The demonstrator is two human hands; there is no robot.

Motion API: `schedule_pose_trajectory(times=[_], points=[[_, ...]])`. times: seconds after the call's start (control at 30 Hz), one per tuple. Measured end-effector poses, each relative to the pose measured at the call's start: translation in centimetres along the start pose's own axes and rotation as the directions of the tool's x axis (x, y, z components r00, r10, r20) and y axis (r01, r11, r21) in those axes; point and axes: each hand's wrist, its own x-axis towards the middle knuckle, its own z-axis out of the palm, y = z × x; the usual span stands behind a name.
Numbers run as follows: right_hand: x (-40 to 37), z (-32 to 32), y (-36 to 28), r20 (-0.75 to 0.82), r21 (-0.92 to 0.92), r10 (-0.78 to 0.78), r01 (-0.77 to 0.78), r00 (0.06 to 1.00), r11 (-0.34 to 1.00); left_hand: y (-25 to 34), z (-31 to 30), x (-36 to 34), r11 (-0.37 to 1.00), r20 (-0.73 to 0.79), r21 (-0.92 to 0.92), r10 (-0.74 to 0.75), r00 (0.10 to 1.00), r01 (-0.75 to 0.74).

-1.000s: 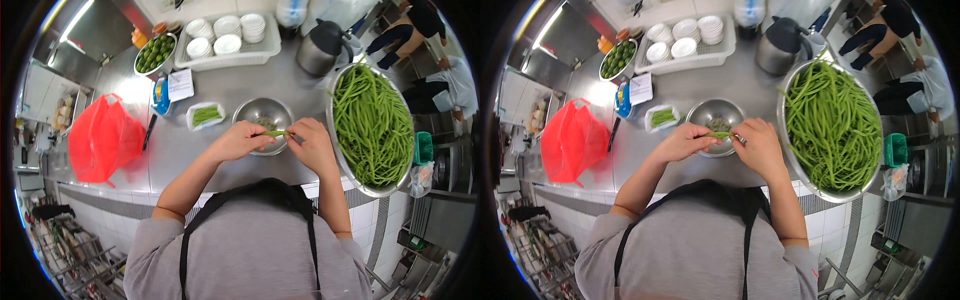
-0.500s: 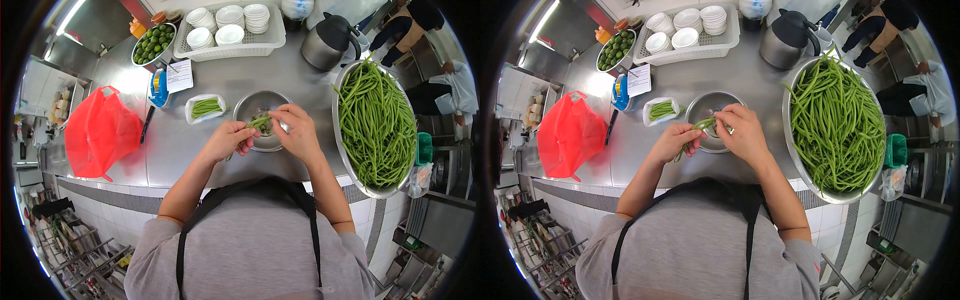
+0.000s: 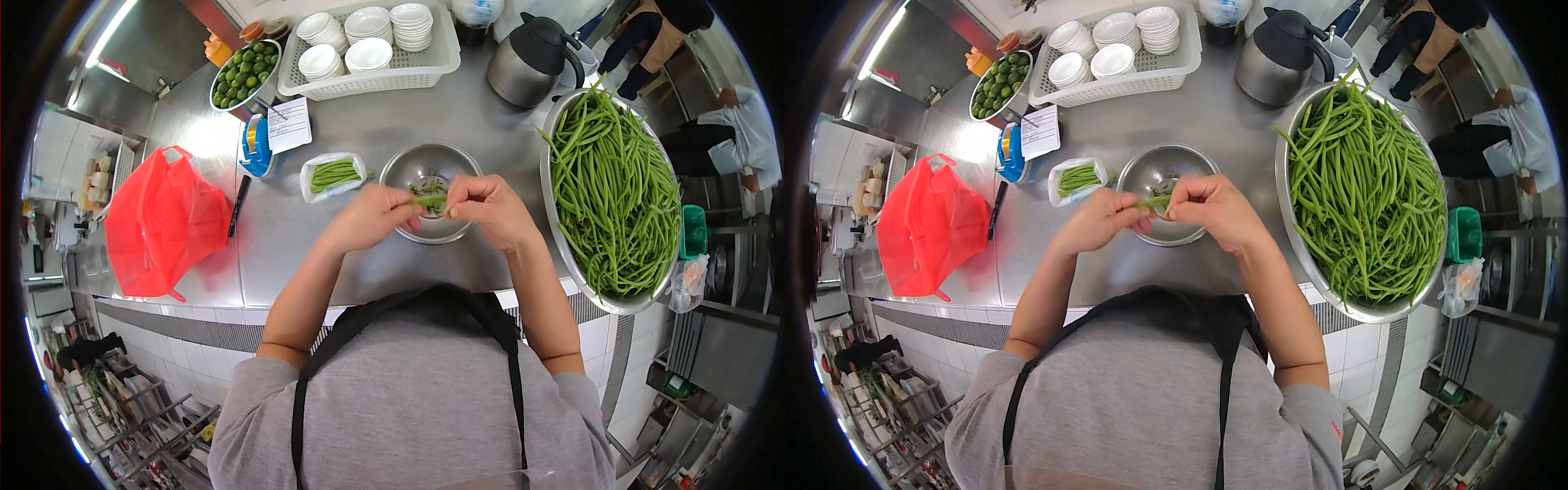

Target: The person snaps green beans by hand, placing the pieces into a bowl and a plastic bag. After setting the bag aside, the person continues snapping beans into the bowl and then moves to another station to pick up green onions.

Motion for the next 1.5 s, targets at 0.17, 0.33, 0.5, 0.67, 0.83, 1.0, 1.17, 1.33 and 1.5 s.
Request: schedule_pose_trajectory(times=[0.17, 0.33, 0.5, 0.67, 0.83, 1.0, 1.17, 1.33, 1.5], points=[[-0.1, 0.6, -0.4, 0.002, -0.37, 0.116, -0.107, 0.993, 0.923, -1.5, -0.6, 2.0, 0.915, -0.212, -0.38, 0.053, 0.976, -0.132], [0.3, 1.8, 1.1, -0.19, -0.658, -0.208, 0.033, 0.96, 0.752, -0.6, 0.7, 3.8, 0.524, -0.432, -0.758, 0.042, 0.901, -0.388], [0.3, 3.0, 0.8, -0.21, -0.651, -0.165, -0.012, 0.964, 0.759, 0.4, 1.8, 4.0, 0.467, -0.48, -0.76, 0.064, 0.875, -0.451], [0.8, 2.9, 0.5, -0.26, -0.661, -0.287, 0.046, 0.922, 0.749, 0.5, 2.5, 3.9, 0.459, -0.51, -0.724, 0.146, 0.848, -0.514], [0.8, 2.2, 0.0, -0.143, -0.705, -0.316, 0.128, 0.938, 0.698, 0.5, 2.6, 3.4, 0.369, -0.482, -0.775, 0.181, 0.857, -0.513], [0.5, 2.7, 1.0, -0.081, -0.703, -0.608, 0.387, 0.79, 0.596, -0.3, 1.9, 4.4, 0.054, -0.439, -0.898, -0.055, 0.897, -0.436], [1.2, 3.1, 2.6, -0.181, -0.599, -0.495, 0.304, 0.85, 0.74, -0.2, 2.7, 5.1, 0.054, -0.592, -0.805, -0.118, 0.797, -0.59], [1.0, 3.4, 2.8, -0.274, -0.387, -0.238, 0.119, 0.932, 0.914, 1.0, 3.9, 4.8, 0.215, -0.761, -0.607, 0.12, 0.638, -0.765], [0.8, 3.8, 2.3, -0.285, -0.302, -0.234, 0.145, 0.929, 0.942, 1.5, 4.7, 4.7, 0.346, -0.833, -0.407, 0.239, 0.499, -0.845]])
